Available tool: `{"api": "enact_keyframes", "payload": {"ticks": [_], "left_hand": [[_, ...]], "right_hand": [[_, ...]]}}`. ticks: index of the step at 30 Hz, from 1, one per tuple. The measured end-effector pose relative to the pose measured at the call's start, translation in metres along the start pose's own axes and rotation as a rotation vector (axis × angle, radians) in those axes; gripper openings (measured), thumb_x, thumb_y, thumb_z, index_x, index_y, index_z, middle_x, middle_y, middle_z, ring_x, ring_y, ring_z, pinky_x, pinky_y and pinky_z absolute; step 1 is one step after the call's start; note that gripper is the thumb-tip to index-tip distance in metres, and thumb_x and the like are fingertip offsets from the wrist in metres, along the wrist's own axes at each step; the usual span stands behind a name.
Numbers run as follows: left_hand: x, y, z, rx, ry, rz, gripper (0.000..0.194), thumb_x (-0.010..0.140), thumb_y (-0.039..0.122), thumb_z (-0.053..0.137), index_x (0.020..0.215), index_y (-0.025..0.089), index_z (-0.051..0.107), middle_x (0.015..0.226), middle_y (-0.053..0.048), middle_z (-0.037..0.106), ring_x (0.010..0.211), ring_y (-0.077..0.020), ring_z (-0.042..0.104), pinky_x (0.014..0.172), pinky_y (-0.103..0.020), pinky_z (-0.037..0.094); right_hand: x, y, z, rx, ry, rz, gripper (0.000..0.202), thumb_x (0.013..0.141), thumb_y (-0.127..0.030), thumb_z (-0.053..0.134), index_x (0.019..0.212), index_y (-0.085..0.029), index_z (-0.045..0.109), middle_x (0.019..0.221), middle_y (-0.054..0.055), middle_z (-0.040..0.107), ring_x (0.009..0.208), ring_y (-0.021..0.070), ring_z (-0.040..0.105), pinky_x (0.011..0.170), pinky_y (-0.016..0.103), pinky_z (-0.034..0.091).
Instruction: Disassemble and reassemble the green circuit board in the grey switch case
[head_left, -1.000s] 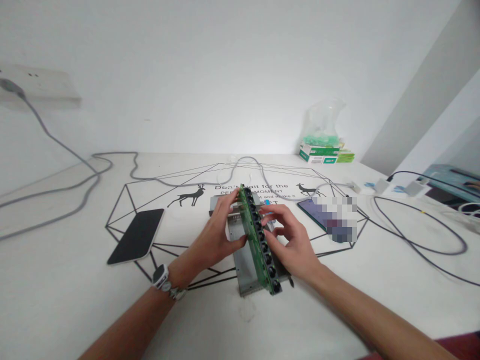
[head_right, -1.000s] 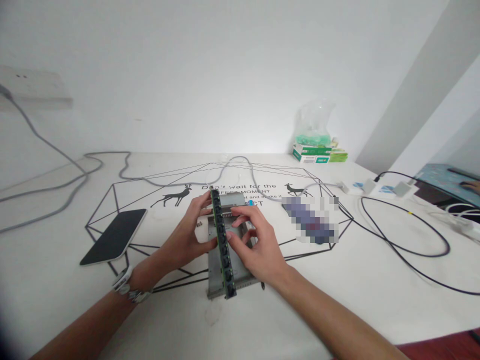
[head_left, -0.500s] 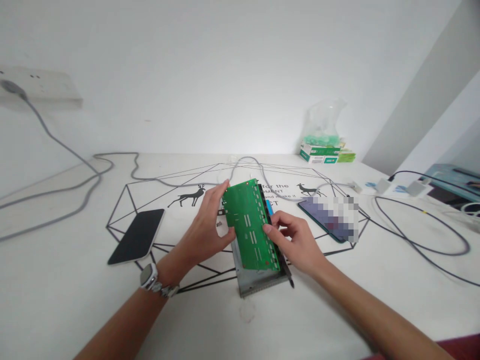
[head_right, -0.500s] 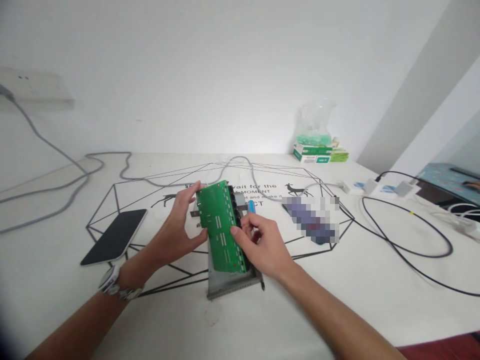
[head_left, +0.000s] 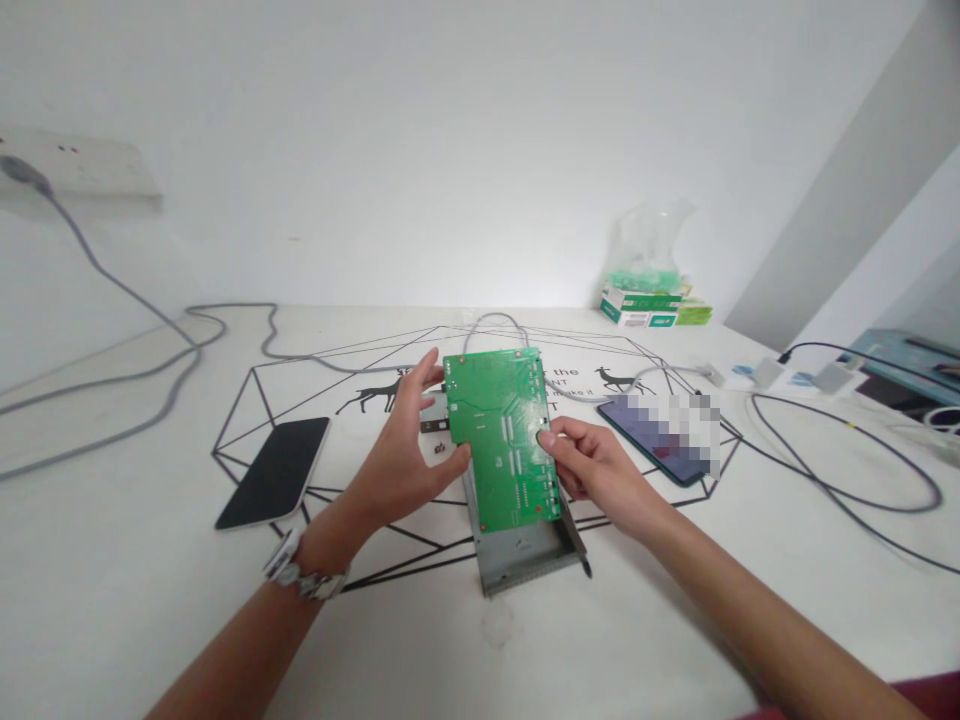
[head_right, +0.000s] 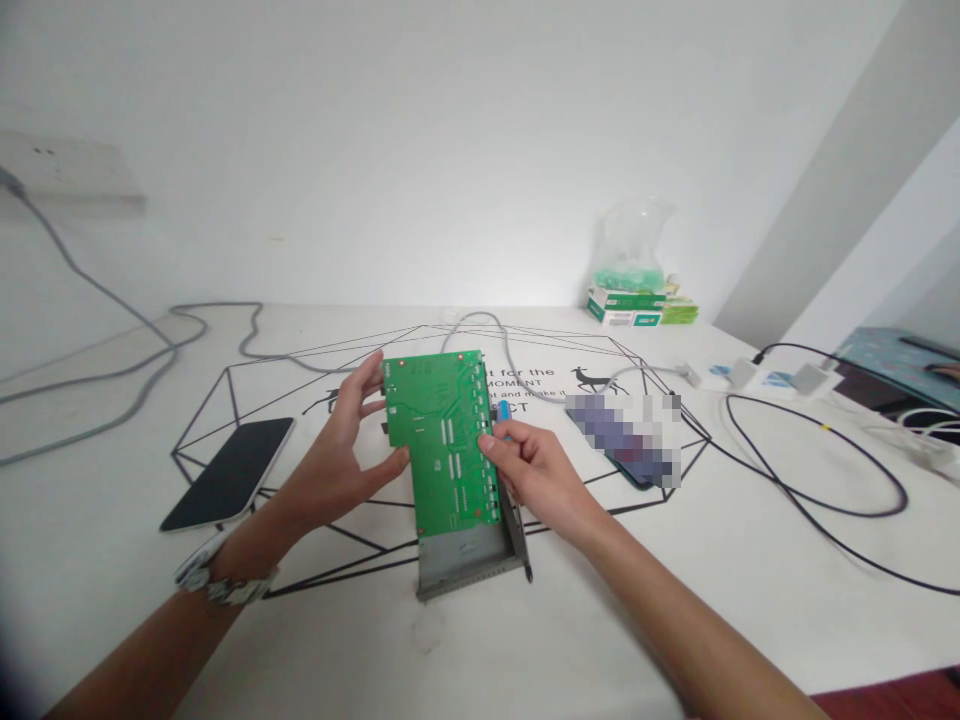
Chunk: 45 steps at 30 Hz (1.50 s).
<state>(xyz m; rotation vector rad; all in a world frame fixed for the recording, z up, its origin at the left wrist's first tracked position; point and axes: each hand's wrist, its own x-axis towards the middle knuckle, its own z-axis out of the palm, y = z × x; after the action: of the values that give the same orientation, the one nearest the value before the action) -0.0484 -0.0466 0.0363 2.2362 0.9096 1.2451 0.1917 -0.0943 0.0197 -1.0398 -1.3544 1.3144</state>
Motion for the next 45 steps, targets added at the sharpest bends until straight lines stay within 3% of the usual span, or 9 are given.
{"api": "enact_keyframes", "payload": {"ticks": [5, 11, 15, 21, 28, 34, 38, 41, 45], "left_hand": [[0.001, 0.008, -0.003, -0.211, -0.11, -0.237, 0.084, 0.084, 0.027, 0.066, 0.153, 0.019, 0.02, 0.105, -0.008, 0.064, 0.098, -0.0227, 0.059, 0.094, -0.042, 0.046], [0.004, 0.016, -0.001, -0.649, -0.198, -0.373, 0.072, 0.079, 0.031, 0.056, 0.144, 0.013, 0.031, 0.064, 0.003, 0.058, 0.061, -0.0166, 0.05, 0.065, -0.032, 0.039], [0.005, 0.014, -0.002, -0.792, -0.193, -0.42, 0.053, 0.084, 0.039, 0.045, 0.13, 0.012, 0.045, 0.068, -0.002, 0.06, 0.064, -0.0191, 0.049, 0.066, -0.034, 0.038], [0.005, 0.008, -0.005, -0.918, -0.217, -0.421, 0.032, 0.092, 0.035, 0.035, 0.11, 0.013, 0.051, 0.065, -0.003, 0.06, 0.061, -0.0193, 0.047, 0.066, -0.034, 0.036], [0.007, 0.01, -0.004, -0.866, -0.183, -0.419, 0.025, 0.09, 0.035, 0.039, 0.091, 0.015, 0.053, 0.063, -0.005, 0.059, 0.059, -0.0187, 0.048, 0.064, -0.034, 0.037], [0.004, 0.005, -0.004, -0.83, -0.046, -0.388, 0.039, 0.09, 0.033, 0.041, 0.117, 0.012, 0.059, 0.078, -0.009, 0.068, 0.064, -0.0209, 0.055, 0.062, -0.035, 0.037], [0.002, 0.007, -0.004, -0.811, -0.055, -0.404, 0.043, 0.091, 0.033, 0.044, 0.126, 0.012, 0.058, 0.081, -0.009, 0.069, 0.072, -0.023, 0.057, 0.069, -0.037, 0.039], [0.004, 0.012, -0.004, -0.861, -0.118, -0.463, 0.058, 0.089, 0.04, 0.04, 0.137, 0.009, 0.047, 0.076, -0.008, 0.067, 0.074, -0.0248, 0.056, 0.073, -0.04, 0.039], [0.005, 0.018, -0.002, -0.893, -0.132, -0.479, 0.062, 0.086, 0.039, 0.042, 0.14, 0.009, 0.039, 0.075, -0.006, 0.065, 0.073, -0.0241, 0.056, 0.074, -0.039, 0.038]], "right_hand": [[-0.001, 0.001, 0.003, 0.008, 0.02, -0.005, 0.044, 0.084, -0.061, 0.066, 0.076, -0.022, 0.048, 0.045, -0.011, 0.037, 0.04, 0.007, 0.025, 0.041, 0.021, 0.017], [0.0, 0.004, 0.003, -0.031, 0.01, -0.02, 0.043, 0.085, -0.062, 0.064, 0.08, -0.022, 0.051, 0.047, -0.01, 0.043, 0.041, 0.0068, 0.029, 0.041, 0.02, 0.02], [0.0, 0.003, 0.004, -0.044, 0.024, -0.029, 0.042, 0.084, -0.06, 0.066, 0.085, -0.02, 0.056, 0.047, -0.01, 0.044, 0.04, 0.0069, 0.031, 0.041, 0.021, 0.021], [0.001, 0.002, 0.006, -0.013, 0.055, -0.027, 0.043, 0.082, -0.057, 0.07, 0.093, -0.017, 0.061, 0.044, -0.011, 0.04, 0.038, 0.006, 0.029, 0.039, 0.02, 0.021], [0.001, 0.001, 0.004, 0.003, 0.028, 0.003, 0.04, 0.083, -0.053, 0.07, 0.099, -0.017, 0.06, 0.048, -0.008, 0.055, 0.036, 0.008, 0.044, 0.037, 0.019, 0.03], [0.001, -0.001, 0.001, 0.051, -0.044, 0.005, 0.032, 0.082, -0.035, 0.071, 0.108, -0.019, 0.063, 0.078, 0.0, 0.067, 0.051, 0.0097, 0.056, 0.039, 0.019, 0.039], [0.0, -0.002, -0.002, 0.175, -0.071, 0.04, 0.047, 0.072, -0.016, 0.064, 0.118, -0.026, 0.061, 0.088, -0.001, 0.063, 0.058, 0.0098, 0.056, 0.043, 0.02, 0.047], [0.0, -0.001, -0.002, 0.234, -0.092, 0.036, 0.045, 0.071, -0.016, 0.063, 0.114, -0.026, 0.06, 0.094, 0.0, 0.06, 0.066, 0.0115, 0.058, 0.046, 0.021, 0.051], [0.0, -0.001, 0.001, 0.121, -0.063, 0.014, 0.031, 0.082, -0.026, 0.067, 0.111, -0.026, 0.056, 0.089, -0.001, 0.057, 0.066, 0.0101, 0.054, 0.047, 0.019, 0.051]]}}
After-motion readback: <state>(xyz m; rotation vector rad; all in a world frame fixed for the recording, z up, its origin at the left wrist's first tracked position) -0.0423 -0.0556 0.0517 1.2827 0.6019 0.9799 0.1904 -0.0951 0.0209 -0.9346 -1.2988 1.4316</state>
